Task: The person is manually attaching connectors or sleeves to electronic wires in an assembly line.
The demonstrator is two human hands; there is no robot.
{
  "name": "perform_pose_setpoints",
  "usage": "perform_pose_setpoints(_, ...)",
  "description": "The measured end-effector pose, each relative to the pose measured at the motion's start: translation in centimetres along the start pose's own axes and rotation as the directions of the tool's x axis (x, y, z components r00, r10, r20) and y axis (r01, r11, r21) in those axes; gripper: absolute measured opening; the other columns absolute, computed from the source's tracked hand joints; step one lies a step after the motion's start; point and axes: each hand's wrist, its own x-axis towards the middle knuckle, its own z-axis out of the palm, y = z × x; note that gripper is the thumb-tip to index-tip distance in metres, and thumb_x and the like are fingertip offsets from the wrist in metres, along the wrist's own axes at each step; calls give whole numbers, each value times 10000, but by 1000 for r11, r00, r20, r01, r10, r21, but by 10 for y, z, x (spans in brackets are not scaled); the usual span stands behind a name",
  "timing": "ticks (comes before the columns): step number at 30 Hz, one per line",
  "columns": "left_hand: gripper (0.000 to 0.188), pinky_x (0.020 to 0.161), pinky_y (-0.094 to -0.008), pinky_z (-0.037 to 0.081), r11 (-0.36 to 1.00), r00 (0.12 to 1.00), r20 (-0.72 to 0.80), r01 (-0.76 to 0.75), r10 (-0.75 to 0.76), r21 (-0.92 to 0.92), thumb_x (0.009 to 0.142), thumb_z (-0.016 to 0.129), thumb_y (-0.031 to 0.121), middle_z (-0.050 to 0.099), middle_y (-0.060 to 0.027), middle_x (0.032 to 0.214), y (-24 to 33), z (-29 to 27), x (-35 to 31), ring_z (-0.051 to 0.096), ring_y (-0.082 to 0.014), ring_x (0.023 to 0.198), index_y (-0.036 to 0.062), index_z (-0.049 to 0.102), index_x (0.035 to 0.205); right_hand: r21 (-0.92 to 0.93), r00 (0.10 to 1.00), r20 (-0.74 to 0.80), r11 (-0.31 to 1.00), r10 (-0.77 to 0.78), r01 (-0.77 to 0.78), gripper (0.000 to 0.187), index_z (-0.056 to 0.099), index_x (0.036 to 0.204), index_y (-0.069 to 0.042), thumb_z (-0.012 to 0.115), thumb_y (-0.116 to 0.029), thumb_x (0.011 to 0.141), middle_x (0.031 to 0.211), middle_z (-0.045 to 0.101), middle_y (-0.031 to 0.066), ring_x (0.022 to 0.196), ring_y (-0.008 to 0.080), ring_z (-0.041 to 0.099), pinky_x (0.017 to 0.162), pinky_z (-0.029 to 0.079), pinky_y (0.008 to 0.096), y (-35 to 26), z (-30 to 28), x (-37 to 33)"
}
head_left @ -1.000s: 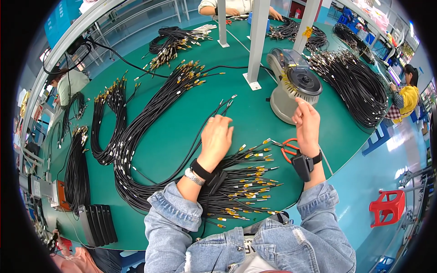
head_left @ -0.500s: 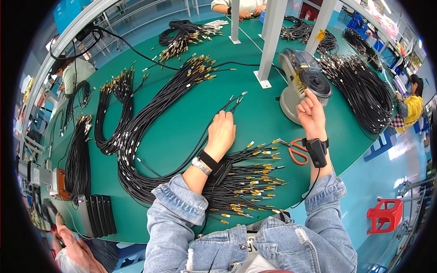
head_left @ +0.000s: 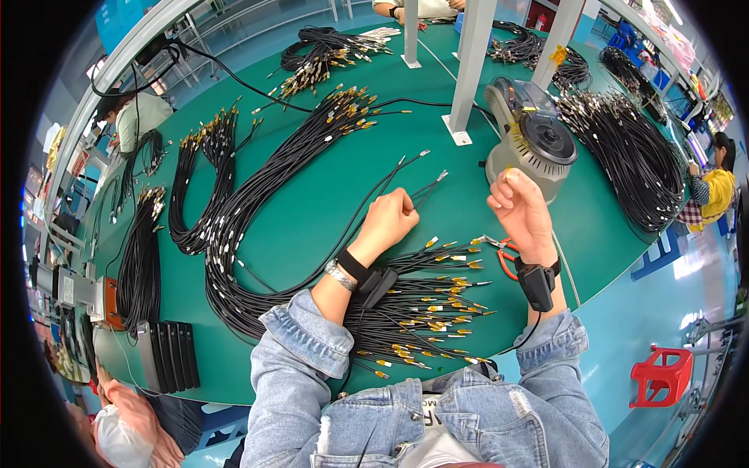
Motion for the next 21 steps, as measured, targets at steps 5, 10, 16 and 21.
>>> perform_pose_setpoints(5,278,578,-248,472,756,969,235,210,-76,-620,865,541,79,641,-92,940,38,-15,-1,588,-122,695,10,473,1126,-76,998,3,996,-55,55,144,476,774,-67,543,-139,878,715,408,0,656,106,389,626,347,254,-2,5,-1)
perform_pose_setpoints(10,412,554,-216,446,769,999,-45,-41,16,-638,893,521,98,627,-100,982,65,-12,1,555,-92,629,11,395,1275,-76,998,38,996,-53,55,137,484,778,-64,547,-136,876,730,427,6,670,109,409,639,361,264,0,6,-2)
perform_pose_setpoints(16,330,537,-221,424,770,997,70,21,30,-637,890,534,98,643,-66,880,72,-16,12,538,-79,604,24,494,1209,-133,997,78,991,-16,26,105,523,802,-49,559,-122,868,721,474,5,655,104,429,634,368,260,1,8,-5)
perform_pose_setpoints(21,159,498,-229,405,853,983,-146,-173,114,-493,873,570,96,635,-37,744,81,-10,-3,531,-80,562,26,636,999,-420,995,96,907,13,29,84,559,823,-32,570,-107,861,708,514,-8,642,84,443,618,363,232,-5,8,-13)
